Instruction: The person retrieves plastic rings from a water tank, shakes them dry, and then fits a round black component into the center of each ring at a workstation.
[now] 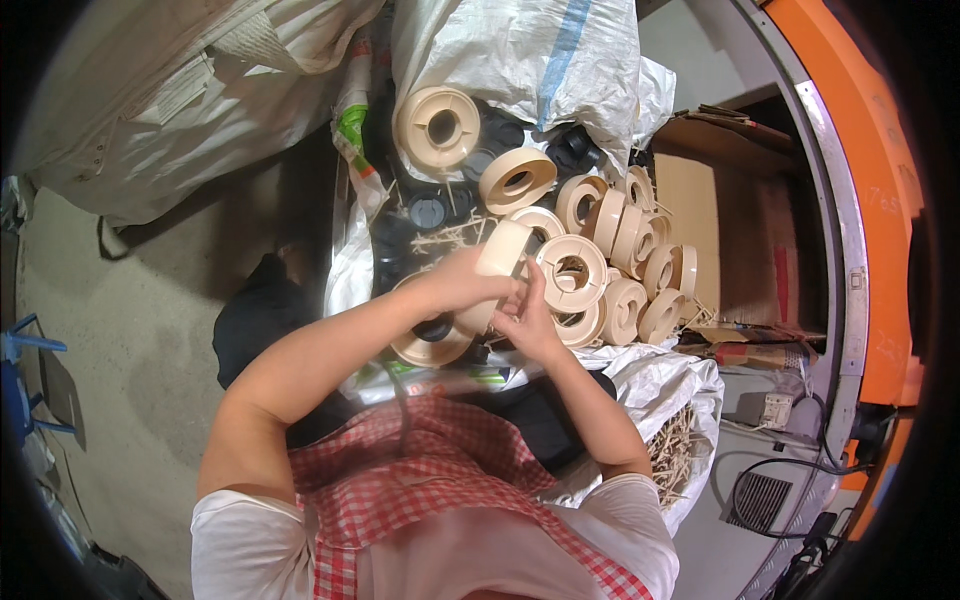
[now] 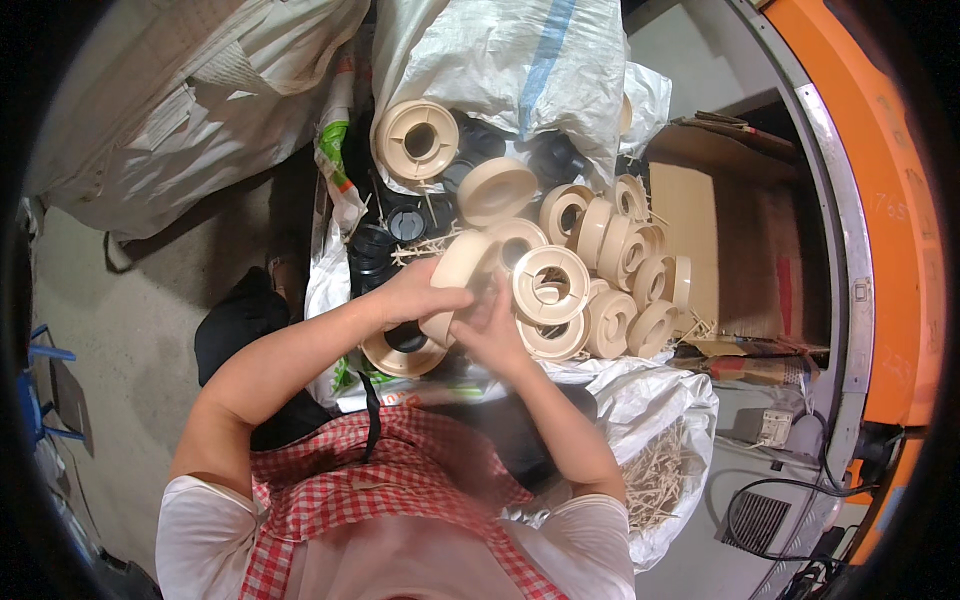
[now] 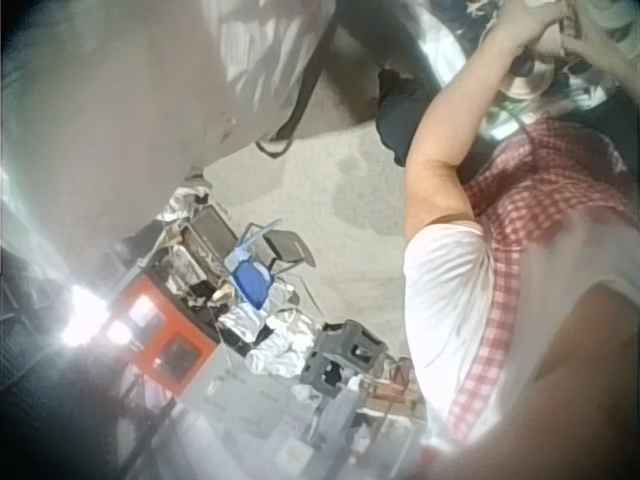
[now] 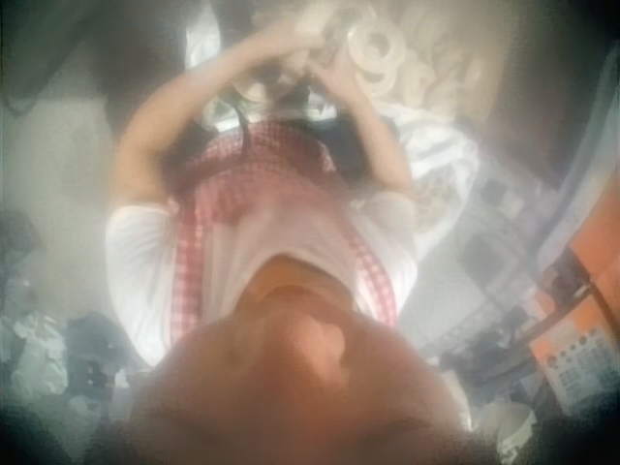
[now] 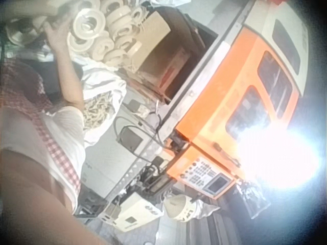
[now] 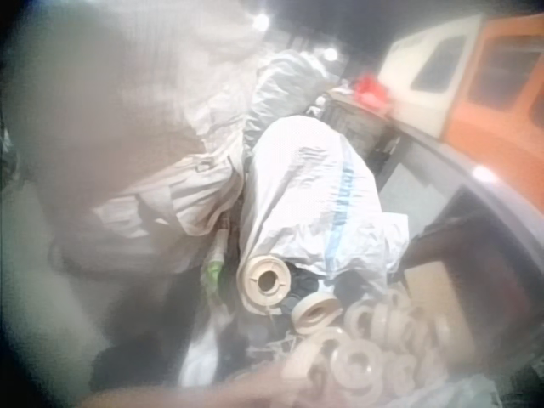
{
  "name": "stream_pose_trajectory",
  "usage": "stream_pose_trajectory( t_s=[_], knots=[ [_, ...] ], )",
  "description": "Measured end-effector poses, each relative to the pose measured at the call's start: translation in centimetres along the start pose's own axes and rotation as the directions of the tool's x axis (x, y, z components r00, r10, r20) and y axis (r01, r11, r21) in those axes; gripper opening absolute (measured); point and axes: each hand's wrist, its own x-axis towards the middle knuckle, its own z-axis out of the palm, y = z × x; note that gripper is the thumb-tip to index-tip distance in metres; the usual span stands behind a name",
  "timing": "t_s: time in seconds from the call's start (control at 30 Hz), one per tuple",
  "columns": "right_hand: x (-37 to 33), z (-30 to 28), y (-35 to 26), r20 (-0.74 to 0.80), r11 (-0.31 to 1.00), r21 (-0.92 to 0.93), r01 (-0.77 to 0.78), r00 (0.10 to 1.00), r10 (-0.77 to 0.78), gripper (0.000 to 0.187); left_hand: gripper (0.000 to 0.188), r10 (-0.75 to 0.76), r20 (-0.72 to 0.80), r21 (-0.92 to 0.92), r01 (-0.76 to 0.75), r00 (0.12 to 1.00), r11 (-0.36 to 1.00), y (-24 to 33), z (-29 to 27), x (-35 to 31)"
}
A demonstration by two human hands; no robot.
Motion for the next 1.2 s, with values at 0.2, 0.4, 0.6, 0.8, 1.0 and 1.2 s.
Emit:
stream_pose_trajectory(
  t_s=[0.2, 0.4, 0.6, 0.8, 1.0, 1.2],
  knots=[
    [1.3, -3.9, 1.1, 0.450, 0.707, 0.400, -0.583, 0.797, 0.403, 0.075, 0.045, 0.087, -0.066, 0.093, -0.080, 0.994, 0.992, -2.2, -0.2, 0.7],
    [1.5, -2.3, -0.7, 0.064, 0.870, -0.417, 0.263, 0.963, -0.260, 0.070, 0.047, 0.117, -0.086, 0.205, -0.097, 0.989, 0.974, -1.5, 0.3, 0.3],
    [1.1, -1.0, -0.3, -0.057, 0.924, -0.329, 0.194, 0.973, -0.225, 0.065, 0.055, 0.100, -0.076, 0.199, -0.083, 0.992, 0.976, -2.1, 0.2, 0.6],
    [1.6, -4.4, 1.3, 0.109, 0.857, -0.180, -0.484, 0.856, 0.506, 0.056, 0.070, 0.153, -0.214, 0.215, -0.107, 0.965, 0.971, -3.1, -0.2, 0.4],
    [1.4, -11.5, 8.6, -0.084, 0.138, -0.989, -0.046, 0.954, -0.288, 0.061, 0.060, -0.311, -0.341, 0.180, 0.387, 0.887, 0.905, -6.1, -2.0, 0.9],
    [2.8, -6.9, 1.9, -0.359, 0.881, 0.420, 0.219, 0.932, -0.061, 0.047, 0.057, 0.284, -0.424, 0.811, 0.220, 0.860, 0.542, -5.1, -1.8, 0.9]
  ],
)
